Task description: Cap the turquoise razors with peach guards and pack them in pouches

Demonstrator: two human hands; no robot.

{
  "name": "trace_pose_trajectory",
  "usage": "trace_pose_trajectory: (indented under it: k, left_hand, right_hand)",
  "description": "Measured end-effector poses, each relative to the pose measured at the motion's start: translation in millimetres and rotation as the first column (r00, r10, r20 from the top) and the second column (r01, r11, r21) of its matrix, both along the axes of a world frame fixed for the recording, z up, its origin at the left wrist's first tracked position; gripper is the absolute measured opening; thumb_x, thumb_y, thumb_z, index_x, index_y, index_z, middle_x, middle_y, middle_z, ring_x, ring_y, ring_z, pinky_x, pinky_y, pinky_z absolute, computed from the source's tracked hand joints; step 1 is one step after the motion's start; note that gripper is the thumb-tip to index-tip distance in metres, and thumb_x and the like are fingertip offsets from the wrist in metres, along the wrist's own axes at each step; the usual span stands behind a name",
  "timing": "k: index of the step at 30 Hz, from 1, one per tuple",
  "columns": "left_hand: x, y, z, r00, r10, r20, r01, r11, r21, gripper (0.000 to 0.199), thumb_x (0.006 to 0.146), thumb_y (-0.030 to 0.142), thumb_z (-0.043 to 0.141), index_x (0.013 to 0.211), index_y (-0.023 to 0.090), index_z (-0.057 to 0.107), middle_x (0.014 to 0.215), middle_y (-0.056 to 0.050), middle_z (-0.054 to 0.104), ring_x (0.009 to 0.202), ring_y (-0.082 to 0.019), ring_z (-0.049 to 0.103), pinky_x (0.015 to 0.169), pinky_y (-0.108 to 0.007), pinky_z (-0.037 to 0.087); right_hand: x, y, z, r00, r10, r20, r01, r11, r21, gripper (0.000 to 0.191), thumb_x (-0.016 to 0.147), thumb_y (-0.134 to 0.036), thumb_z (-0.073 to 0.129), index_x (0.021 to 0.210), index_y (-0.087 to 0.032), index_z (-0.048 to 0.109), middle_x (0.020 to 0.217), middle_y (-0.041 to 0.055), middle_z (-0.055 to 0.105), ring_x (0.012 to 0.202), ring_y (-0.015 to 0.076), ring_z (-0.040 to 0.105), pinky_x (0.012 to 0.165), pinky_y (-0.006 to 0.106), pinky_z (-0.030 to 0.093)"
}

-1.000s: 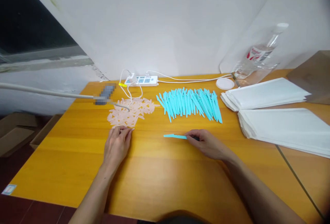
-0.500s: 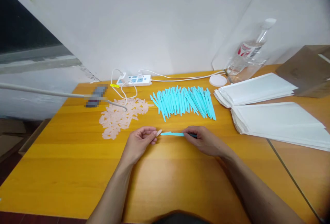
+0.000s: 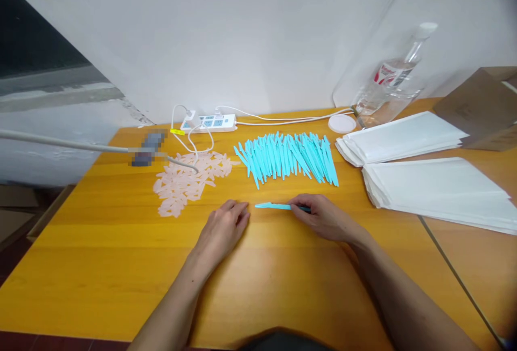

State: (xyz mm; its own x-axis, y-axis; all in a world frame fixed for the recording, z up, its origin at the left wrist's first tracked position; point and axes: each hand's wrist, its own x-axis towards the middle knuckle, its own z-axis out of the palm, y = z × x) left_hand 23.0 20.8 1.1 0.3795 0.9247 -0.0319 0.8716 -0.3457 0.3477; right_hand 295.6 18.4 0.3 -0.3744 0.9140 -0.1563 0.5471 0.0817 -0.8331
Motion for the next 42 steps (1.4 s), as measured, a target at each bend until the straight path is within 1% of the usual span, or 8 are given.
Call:
trace_pose_trajectory:
  k: [4, 9, 15, 22, 30, 35, 39, 42]
  left_hand:
    - [-5, 8, 5.2, 0.997, 0.070, -0.025, -0.071, 0.997, -0.042, 0.013, 0.085, 0.016, 0.057, 0.085, 0.020, 0.069, 0.083, -0.006, 0.072, 0.074, -0.020, 0.066, 0.068, -0.028, 0.045]
    - [-27, 14, 19.8, 0.966, 0.224, 0.129, -0.220, 0.975, -0.044, 0.026, 0.093, 0.041, 0.052, 0.089, 0.021, 0.069, 0.077, -0.002, 0.072, 0.067, -0.018, 0.064, 0.065, -0.027, 0.044]
    - [-41, 16, 33.5, 0.941, 0.329, -0.079, -0.335, 0.938, -0.086, 0.043, 0.083, 0.063, 0.060, 0.078, 0.022, 0.074, 0.083, -0.007, 0.077, 0.078, -0.026, 0.070, 0.066, -0.030, 0.045]
    - [-100, 7, 29.2, 0.864, 0.504, 0.028, -0.497, 0.859, -0.122, 0.037, 0.088, 0.052, 0.054, 0.095, 0.023, 0.075, 0.069, -0.001, 0.075, 0.065, -0.022, 0.071, 0.061, -0.027, 0.048]
    - [-74, 17, 13.7, 0.946, 0.309, -0.099, -0.304, 0.951, 0.059, 0.032, 0.091, 0.045, 0.055, 0.106, 0.028, 0.077, 0.106, -0.003, 0.074, 0.079, -0.019, 0.071, 0.073, -0.028, 0.048]
    - [-64, 27, 16.8, 0.940, 0.253, -0.228, -0.249, 0.967, 0.047, 0.029, 0.091, 0.031, 0.051, 0.100, 0.022, 0.077, 0.096, -0.007, 0.075, 0.087, -0.025, 0.070, 0.073, -0.032, 0.047]
    - [-50, 26, 16.0, 0.950, 0.278, 0.144, -0.255, 0.954, -0.158, 0.040, 0.092, 0.037, 0.053, 0.123, 0.017, 0.068, 0.083, -0.005, 0.074, 0.068, -0.020, 0.067, 0.067, -0.030, 0.049]
    - [-33, 19, 8.6, 0.752, 0.411, 0.516, -0.191, 0.884, -0.426, 0.040, 0.089, 0.046, 0.062, 0.111, 0.014, 0.071, 0.079, -0.004, 0.074, 0.065, -0.016, 0.066, 0.066, -0.027, 0.053]
  right_hand:
    - [2, 0, -0.2, 1.000, -0.005, -0.005, 0.005, 1.000, -0.005, 0.030, 0.095, -0.034, 0.044, 0.075, -0.019, 0.059, 0.071, -0.0019, 0.054, 0.065, 0.0136, 0.045, 0.058, 0.024, 0.032]
    - [2, 0, -0.8, 1.000, 0.001, -0.008, -0.001, 1.000, -0.005, 0.029, 0.095, -0.034, 0.044, 0.075, -0.019, 0.060, 0.071, -0.0019, 0.054, 0.065, 0.0134, 0.044, 0.058, 0.024, 0.032]
    - [2, -1, -1.8, 1.000, 0.008, -0.013, -0.008, 1.000, -0.005, 0.029, 0.094, -0.034, 0.044, 0.074, -0.019, 0.060, 0.070, -0.0019, 0.055, 0.064, 0.0136, 0.045, 0.058, 0.025, 0.032]
    - [2, 0, -0.6, 1.000, 0.015, 0.015, -0.015, 1.000, 0.006, 0.030, 0.095, -0.035, 0.045, 0.078, -0.019, 0.064, 0.073, -0.0010, 0.060, 0.066, 0.0147, 0.050, 0.059, 0.025, 0.036]
    - [2, -1, -3.2, 1.000, 0.021, 0.017, -0.021, 1.000, 0.004, 0.028, 0.095, -0.034, 0.044, 0.076, -0.020, 0.060, 0.072, -0.0017, 0.056, 0.066, 0.0139, 0.046, 0.059, 0.025, 0.034]
    - [2, -1, -3.1, 1.000, 0.025, 0.007, -0.025, 1.000, 0.013, 0.028, 0.094, -0.032, 0.044, 0.075, -0.019, 0.060, 0.071, -0.0020, 0.053, 0.066, 0.0135, 0.044, 0.059, 0.026, 0.033]
    - [3, -1, -2.7, 1.000, 0.023, 0.011, -0.023, 1.000, 0.014, 0.028, 0.095, -0.032, 0.044, 0.079, -0.019, 0.063, 0.073, -0.0018, 0.056, 0.067, 0.0135, 0.046, 0.060, 0.026, 0.033]
    - [4, -1, -2.1, 1.000, 0.024, 0.006, -0.024, 1.000, 0.007, 0.028, 0.096, -0.032, 0.044, 0.081, -0.019, 0.063, 0.073, -0.0021, 0.056, 0.067, 0.0133, 0.046, 0.060, 0.026, 0.033]
